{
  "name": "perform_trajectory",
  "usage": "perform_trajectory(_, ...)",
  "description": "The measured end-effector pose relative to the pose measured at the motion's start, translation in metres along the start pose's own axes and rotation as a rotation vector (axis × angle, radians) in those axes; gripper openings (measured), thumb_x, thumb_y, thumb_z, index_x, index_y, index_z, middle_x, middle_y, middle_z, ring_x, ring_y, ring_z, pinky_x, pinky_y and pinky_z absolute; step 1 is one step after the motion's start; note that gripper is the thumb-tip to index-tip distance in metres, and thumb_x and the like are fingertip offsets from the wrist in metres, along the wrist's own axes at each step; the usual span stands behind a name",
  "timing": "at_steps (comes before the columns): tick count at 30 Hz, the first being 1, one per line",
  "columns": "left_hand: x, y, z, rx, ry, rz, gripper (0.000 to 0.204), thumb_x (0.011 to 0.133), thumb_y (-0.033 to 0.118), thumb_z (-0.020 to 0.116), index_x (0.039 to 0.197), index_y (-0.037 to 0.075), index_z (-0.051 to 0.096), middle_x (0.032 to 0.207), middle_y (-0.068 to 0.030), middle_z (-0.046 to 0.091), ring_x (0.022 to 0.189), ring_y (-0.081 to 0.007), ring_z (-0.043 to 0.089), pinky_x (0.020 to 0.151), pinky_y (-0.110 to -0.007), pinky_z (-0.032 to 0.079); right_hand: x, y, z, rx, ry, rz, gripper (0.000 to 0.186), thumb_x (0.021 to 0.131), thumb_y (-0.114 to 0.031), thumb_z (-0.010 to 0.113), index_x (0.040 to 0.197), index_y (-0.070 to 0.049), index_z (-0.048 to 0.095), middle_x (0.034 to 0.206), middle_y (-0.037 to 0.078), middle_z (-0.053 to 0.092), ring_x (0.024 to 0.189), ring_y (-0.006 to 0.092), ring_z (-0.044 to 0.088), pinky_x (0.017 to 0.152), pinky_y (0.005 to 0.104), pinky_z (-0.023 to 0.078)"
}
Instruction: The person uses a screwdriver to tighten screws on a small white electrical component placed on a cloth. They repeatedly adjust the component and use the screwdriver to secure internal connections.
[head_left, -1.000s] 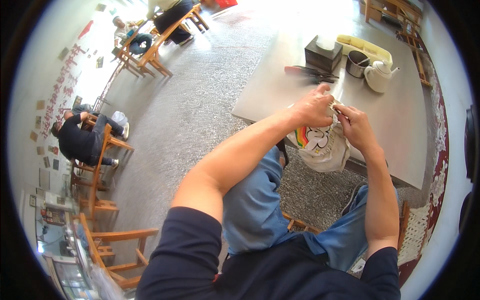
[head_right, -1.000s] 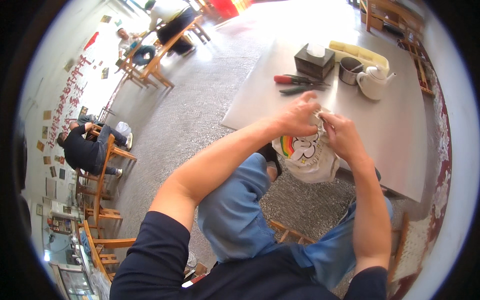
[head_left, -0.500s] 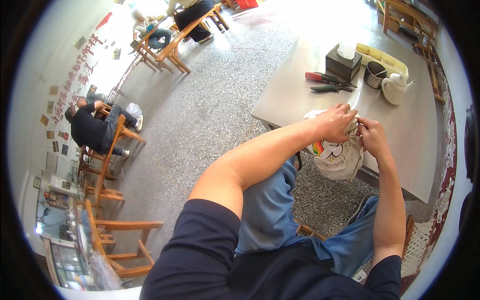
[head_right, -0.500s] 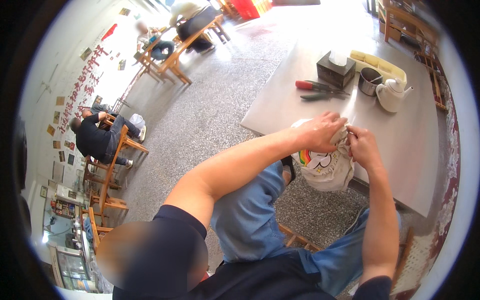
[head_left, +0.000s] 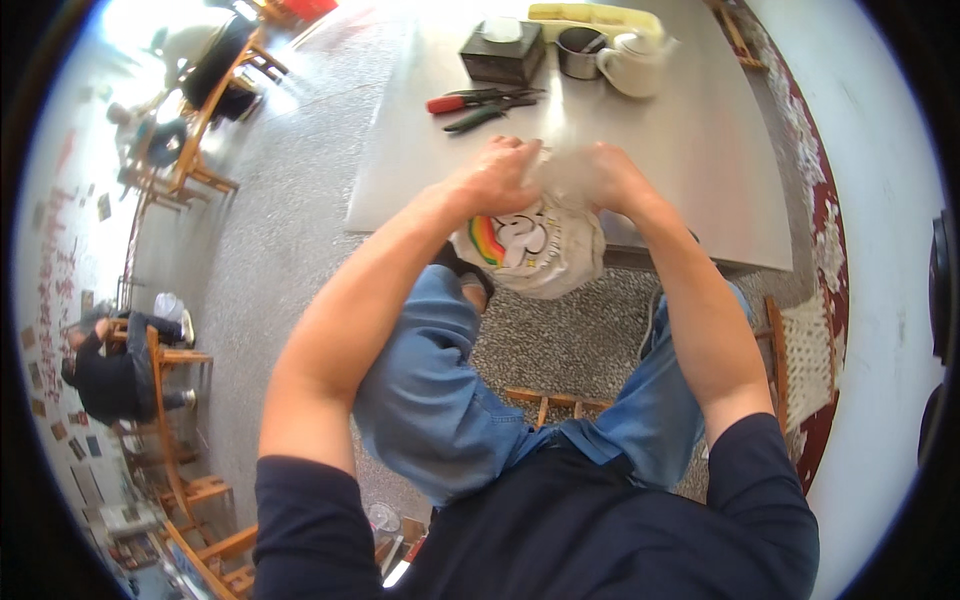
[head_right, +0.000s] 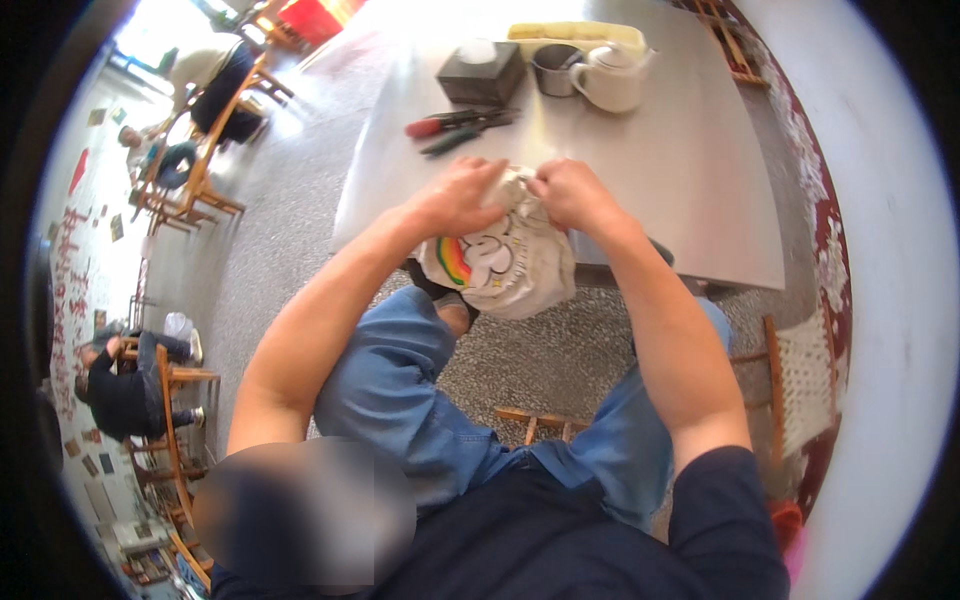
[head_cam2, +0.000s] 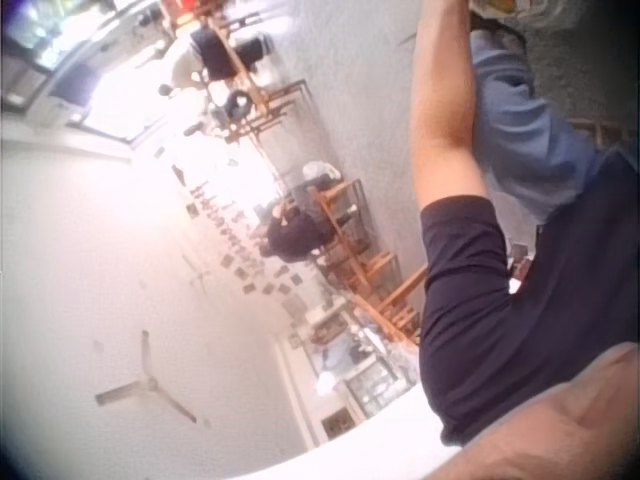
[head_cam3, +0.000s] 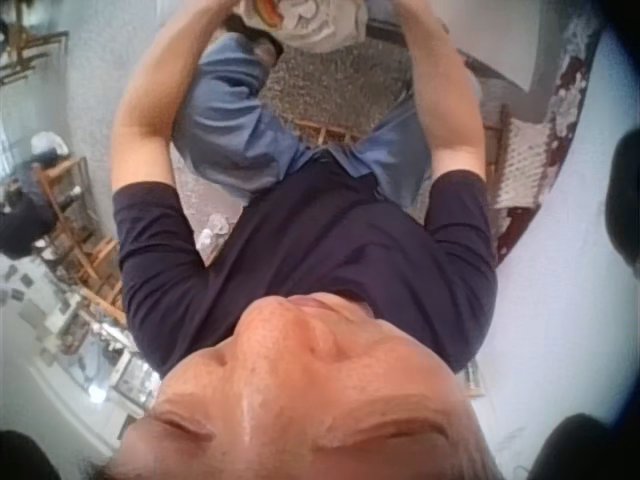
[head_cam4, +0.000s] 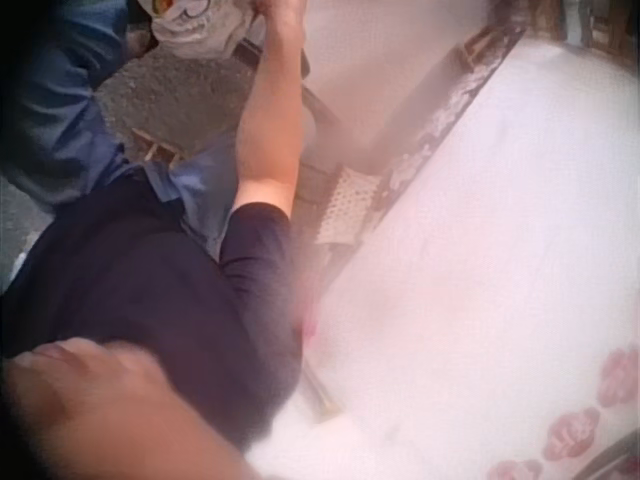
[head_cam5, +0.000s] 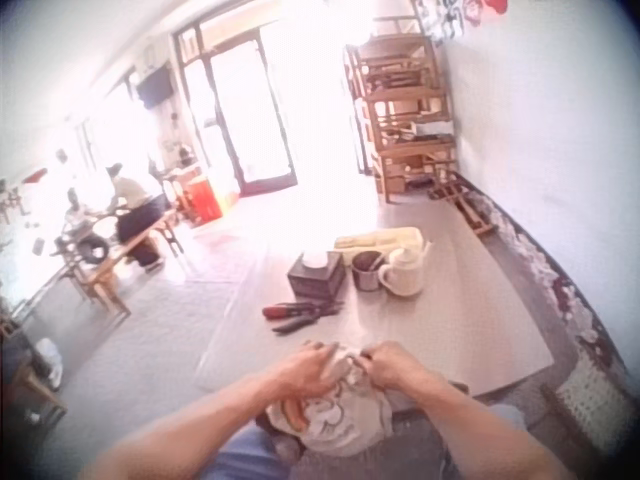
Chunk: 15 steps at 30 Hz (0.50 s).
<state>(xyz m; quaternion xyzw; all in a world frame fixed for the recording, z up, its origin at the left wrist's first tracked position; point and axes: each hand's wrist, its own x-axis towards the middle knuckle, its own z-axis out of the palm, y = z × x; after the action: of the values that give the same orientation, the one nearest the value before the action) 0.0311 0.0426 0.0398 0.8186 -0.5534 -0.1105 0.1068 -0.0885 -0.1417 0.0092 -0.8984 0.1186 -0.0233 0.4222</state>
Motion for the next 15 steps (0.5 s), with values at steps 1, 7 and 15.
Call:
perform_trajectory(1,0.003,0.0,0.0,-0.007,-0.006,0.009,0.07,0.086,0.031,0.065,0.144,-0.005,0.048,0.132,-0.0317,0.057,0.129,-0.0453,0.05,0.112,-0.048,0.041,0.01,0.015,0.005,-0.139,0.024,-0.079,0.029,0.096,-0.022,0.062,0.088,0.003,0.073,0.07,0.021,0.069,0.06,0.0318,0.068,0.063,0.0435,0.054)
perform_trajectory(7,0.009,-0.005,0.001,-0.009,-0.01,0.014,0.066,0.087,0.031,0.06,0.142,-0.003,0.05,0.131,-0.0308,0.058,0.128,-0.0442,0.051,0.112,-0.047,0.04,0.019,0.024,0.011,-0.368,0.087,-0.187,0.033,0.094,-0.029,0.063,0.087,0.002,0.075,0.086,0.027,0.07,0.085,0.044,0.068,0.08,0.049,0.054)
perform_trajectory(15,0.011,-0.006,0.009,-0.004,0.035,-0.003,0.06,0.087,0.027,0.057,0.14,0.0,0.052,0.124,-0.0289,0.06,0.123,-0.043,0.053,0.108,-0.048,0.042,0.017,0.02,0.015,-0.43,0.09,-0.183,0.033,0.096,-0.028,0.06,0.091,0.002,0.074,0.093,0.026,0.071,0.091,0.0436,0.068,0.084,0.049,0.055)
